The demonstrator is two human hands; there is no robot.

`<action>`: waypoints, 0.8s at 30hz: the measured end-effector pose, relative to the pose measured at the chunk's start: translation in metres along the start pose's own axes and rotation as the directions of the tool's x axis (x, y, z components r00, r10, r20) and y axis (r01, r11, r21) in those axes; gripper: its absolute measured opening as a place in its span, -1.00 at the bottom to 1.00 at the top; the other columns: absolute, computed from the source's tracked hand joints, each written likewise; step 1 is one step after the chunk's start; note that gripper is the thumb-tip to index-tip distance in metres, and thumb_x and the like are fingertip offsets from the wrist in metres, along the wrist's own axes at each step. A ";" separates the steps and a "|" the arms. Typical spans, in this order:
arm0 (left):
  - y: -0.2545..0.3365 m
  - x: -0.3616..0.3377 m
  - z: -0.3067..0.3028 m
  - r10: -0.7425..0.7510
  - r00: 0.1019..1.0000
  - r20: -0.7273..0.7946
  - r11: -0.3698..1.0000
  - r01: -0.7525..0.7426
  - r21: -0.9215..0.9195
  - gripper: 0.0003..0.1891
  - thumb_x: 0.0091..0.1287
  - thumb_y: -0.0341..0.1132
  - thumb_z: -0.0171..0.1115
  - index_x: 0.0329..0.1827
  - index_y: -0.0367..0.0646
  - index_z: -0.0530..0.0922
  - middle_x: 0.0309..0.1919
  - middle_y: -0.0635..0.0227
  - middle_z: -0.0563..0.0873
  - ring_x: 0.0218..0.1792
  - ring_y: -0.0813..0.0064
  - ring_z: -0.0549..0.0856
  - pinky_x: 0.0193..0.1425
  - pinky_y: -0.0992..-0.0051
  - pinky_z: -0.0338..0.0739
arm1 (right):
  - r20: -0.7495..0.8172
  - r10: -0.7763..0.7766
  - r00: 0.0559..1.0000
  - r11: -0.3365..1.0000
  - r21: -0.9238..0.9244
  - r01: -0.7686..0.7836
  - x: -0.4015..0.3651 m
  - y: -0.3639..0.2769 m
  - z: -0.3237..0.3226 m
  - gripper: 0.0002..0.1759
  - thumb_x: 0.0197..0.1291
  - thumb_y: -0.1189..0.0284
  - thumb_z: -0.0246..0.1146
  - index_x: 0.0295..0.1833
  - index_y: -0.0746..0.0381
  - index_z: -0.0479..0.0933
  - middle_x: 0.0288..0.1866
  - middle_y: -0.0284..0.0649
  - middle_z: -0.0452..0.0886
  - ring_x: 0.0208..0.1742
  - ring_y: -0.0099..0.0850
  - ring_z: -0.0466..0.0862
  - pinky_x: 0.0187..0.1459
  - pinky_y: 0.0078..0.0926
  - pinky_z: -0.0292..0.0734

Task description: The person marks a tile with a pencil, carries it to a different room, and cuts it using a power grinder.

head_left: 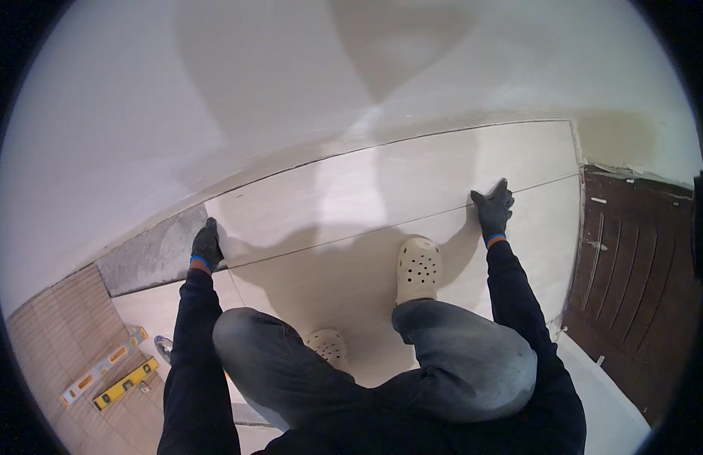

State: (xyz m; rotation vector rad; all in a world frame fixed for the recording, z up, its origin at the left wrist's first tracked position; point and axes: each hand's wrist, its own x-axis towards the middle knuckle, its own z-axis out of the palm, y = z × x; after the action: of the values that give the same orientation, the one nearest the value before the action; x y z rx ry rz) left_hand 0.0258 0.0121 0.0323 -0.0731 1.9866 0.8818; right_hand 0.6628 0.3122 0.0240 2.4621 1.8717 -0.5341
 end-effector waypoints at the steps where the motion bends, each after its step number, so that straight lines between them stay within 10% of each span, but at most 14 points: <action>1: -0.005 0.005 -0.003 0.012 0.999 0.030 0.999 -0.010 -0.041 -0.55 0.43 0.22 0.10 -0.31 0.00 0.50 -0.50 0.44 0.47 -0.44 0.40 0.56 -0.36 0.17 0.59 | -0.003 -0.002 1.000 1.000 0.002 0.002 -0.001 0.000 0.000 0.25 -0.01 -0.20 0.38 0.62 0.17 -0.08 0.57 0.16 0.08 0.59 0.17 0.00 0.46 0.34 -0.12; 4: -0.005 0.007 -0.008 -0.052 0.999 -0.003 0.994 0.051 -0.100 -0.55 0.41 0.10 0.20 0.07 -0.11 0.53 -0.27 0.28 0.62 -0.26 0.30 0.65 -0.22 0.20 0.62 | 0.013 -0.020 1.000 1.000 0.016 0.020 0.000 0.003 0.001 0.25 -0.01 -0.22 0.38 0.62 0.17 -0.07 0.58 0.17 0.06 0.59 0.18 -0.01 0.46 0.35 -0.14; 6: -0.002 0.001 -0.010 0.164 0.981 0.104 0.941 -0.187 0.283 -0.46 0.39 -0.07 0.28 0.30 -0.18 0.41 -0.13 0.15 0.66 -0.16 0.20 0.67 -0.09 0.27 0.62 | 0.008 -0.046 0.999 0.997 0.061 0.045 0.001 0.007 0.000 0.26 -0.02 -0.23 0.39 0.62 0.17 -0.07 0.59 0.19 0.04 0.59 0.18 0.00 0.47 0.33 -0.15; 10: -0.025 0.027 -0.018 0.124 0.985 0.119 0.991 -0.128 0.026 -0.50 0.38 -0.19 0.30 0.29 -0.21 0.39 -0.21 0.13 0.65 -0.24 0.15 0.64 -0.06 0.30 0.59 | -0.029 -0.022 0.999 1.000 0.013 0.023 -0.003 0.001 -0.001 0.28 -0.04 -0.23 0.40 0.62 0.18 -0.07 0.59 0.20 0.04 0.59 0.18 0.02 0.47 0.33 -0.14; 12: -0.016 0.020 -0.020 0.166 0.969 0.181 0.926 -0.216 0.310 -0.54 0.40 -0.18 0.27 0.26 -0.21 0.41 -0.30 0.18 0.63 -0.30 0.18 0.60 -0.13 0.26 0.58 | -0.039 0.011 0.999 1.000 -0.004 -0.011 -0.006 -0.006 -0.004 0.19 0.01 -0.12 0.41 0.60 0.23 0.00 0.58 0.17 0.09 0.60 0.15 0.01 0.49 0.20 -0.07; 13: -0.002 0.015 -0.015 -0.099 0.984 0.149 0.993 0.108 -0.053 -0.54 0.41 -0.23 0.25 0.28 -0.23 0.38 -0.36 0.20 0.61 -0.36 0.19 0.56 -0.18 0.23 0.56 | -0.045 0.004 0.999 1.000 0.002 -0.004 -0.007 -0.006 -0.003 0.20 0.01 -0.13 0.41 0.60 0.23 -0.01 0.59 0.18 0.07 0.61 0.15 -0.02 0.50 0.19 -0.08; 17: -0.011 0.019 -0.016 -0.038 0.985 0.171 0.997 0.048 -0.054 -0.60 0.42 -0.06 0.24 0.10 -0.20 0.50 -0.44 0.29 0.57 -0.43 0.28 0.56 -0.30 0.25 0.55 | -0.032 -0.013 0.999 1.000 0.028 0.014 -0.008 -0.010 -0.011 0.19 0.01 -0.13 0.41 0.60 0.22 0.00 0.58 0.18 0.09 0.61 0.15 0.00 0.51 0.19 -0.07; 19: -0.020 0.017 -0.008 0.346 0.936 0.064 0.922 -0.352 0.158 -0.52 0.41 0.24 0.07 -0.29 -0.03 0.52 -0.52 0.43 0.53 -0.59 0.40 0.53 -0.56 0.30 0.45 | -0.017 -0.014 1.000 1.000 -0.003 0.014 -0.009 -0.008 -0.012 0.19 0.02 -0.14 0.41 0.59 0.25 0.01 0.57 0.19 0.10 0.60 0.14 0.03 0.52 0.11 -0.04; 24: -0.005 0.007 -0.001 0.200 0.972 -0.125 0.937 -0.152 0.316 -0.43 0.41 0.27 0.04 -0.31 -0.13 0.62 -0.55 0.32 0.59 -0.48 0.33 0.62 -0.45 0.25 0.53 | -0.125 -0.135 0.983 0.987 0.068 0.144 -0.013 0.009 0.000 0.16 0.07 -0.17 0.37 0.56 0.32 0.05 0.56 0.20 0.13 0.58 0.16 0.07 0.52 0.07 -0.01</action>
State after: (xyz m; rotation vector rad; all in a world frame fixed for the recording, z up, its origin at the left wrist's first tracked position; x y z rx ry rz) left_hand 0.0232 0.0097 0.0246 0.2240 2.2814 0.6872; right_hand 0.6683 0.2971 0.0254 2.4751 2.1212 -0.4791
